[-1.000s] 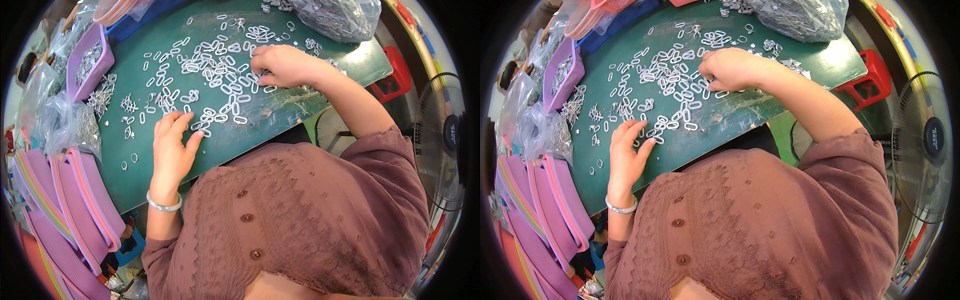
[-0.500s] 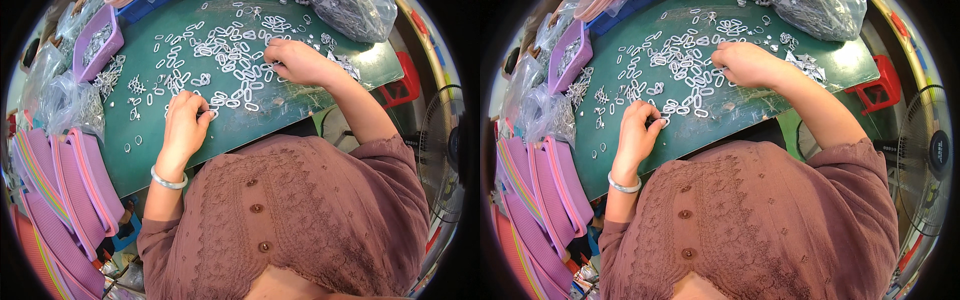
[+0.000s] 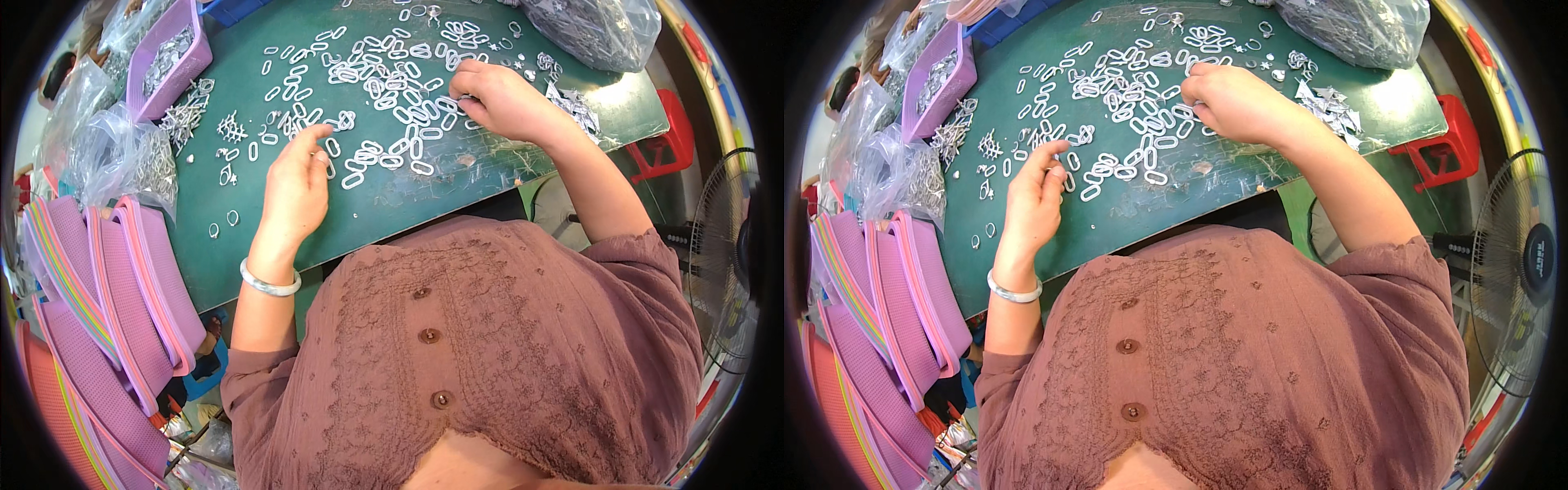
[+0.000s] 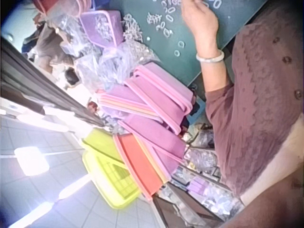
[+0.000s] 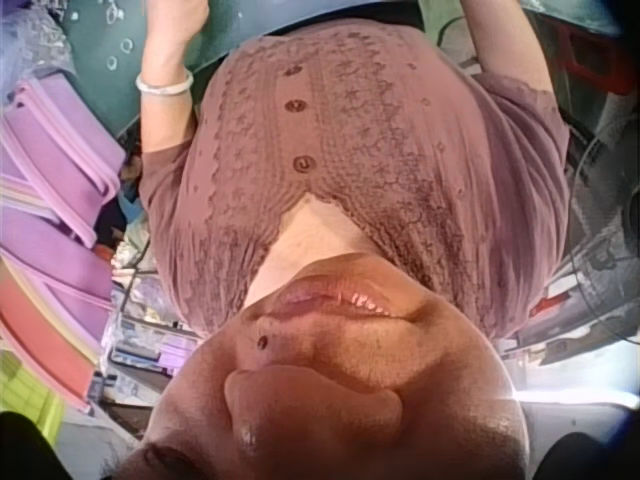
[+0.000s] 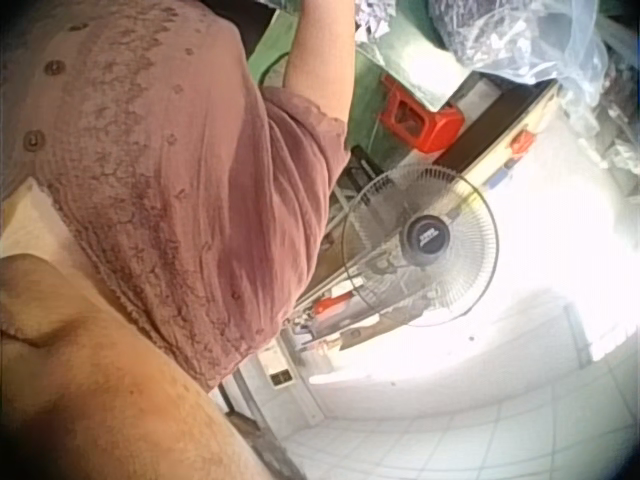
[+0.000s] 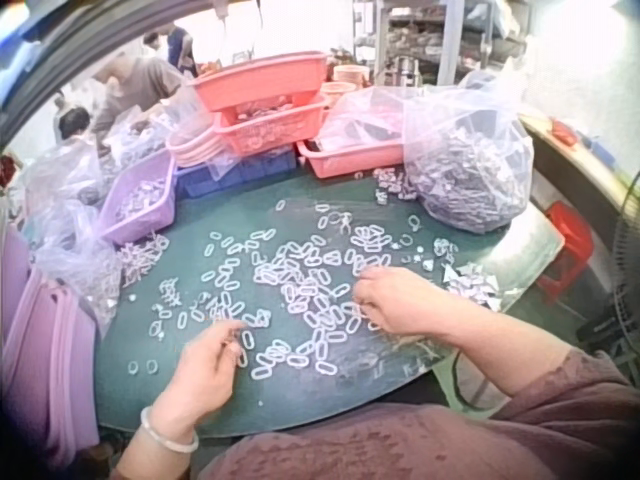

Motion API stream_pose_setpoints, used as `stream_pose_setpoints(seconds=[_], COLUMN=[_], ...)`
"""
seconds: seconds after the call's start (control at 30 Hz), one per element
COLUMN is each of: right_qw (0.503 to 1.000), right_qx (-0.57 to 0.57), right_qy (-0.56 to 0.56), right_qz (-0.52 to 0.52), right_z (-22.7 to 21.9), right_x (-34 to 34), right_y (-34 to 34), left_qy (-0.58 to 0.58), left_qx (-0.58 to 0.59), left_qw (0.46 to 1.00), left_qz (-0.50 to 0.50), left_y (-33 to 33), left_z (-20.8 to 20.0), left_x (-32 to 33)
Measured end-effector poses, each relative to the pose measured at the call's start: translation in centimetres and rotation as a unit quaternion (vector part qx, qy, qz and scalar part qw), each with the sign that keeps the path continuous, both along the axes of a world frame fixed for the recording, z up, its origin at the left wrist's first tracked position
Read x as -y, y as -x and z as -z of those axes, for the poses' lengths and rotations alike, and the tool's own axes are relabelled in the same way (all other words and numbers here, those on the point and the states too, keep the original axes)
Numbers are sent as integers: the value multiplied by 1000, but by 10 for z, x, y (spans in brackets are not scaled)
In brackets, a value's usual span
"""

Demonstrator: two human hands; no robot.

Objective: The person picks up metal parts from a table, gathers them in their hand, and places them into plastic containers.

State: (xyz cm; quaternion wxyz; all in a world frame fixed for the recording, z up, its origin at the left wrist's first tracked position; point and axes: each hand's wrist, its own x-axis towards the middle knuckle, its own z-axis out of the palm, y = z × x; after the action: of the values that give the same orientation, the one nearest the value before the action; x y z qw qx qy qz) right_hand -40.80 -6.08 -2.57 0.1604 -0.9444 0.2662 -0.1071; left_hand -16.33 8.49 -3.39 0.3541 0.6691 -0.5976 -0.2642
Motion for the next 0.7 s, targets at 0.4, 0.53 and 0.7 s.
stream_pose_setpoints(seconds=[0.4, 0.53, 0.7], right_qw=[998, 1000, 999], right_qx=[-25, -18, 25], right_qy=[43, -8, -26], right_qz=[45, 19, 18], right_z=[0, 1, -1], right_x=[-20, -19, -30], right_y=[-13, -17, -30], left_qy=[-36, -24, -12], left_qx=[250, 232, 207], left_qw=[955, 961, 970], left_qz=[155, 150, 130], left_y=[17, 19, 15], left_z=[-12, -10, -5], left_x=[17, 19, 20])
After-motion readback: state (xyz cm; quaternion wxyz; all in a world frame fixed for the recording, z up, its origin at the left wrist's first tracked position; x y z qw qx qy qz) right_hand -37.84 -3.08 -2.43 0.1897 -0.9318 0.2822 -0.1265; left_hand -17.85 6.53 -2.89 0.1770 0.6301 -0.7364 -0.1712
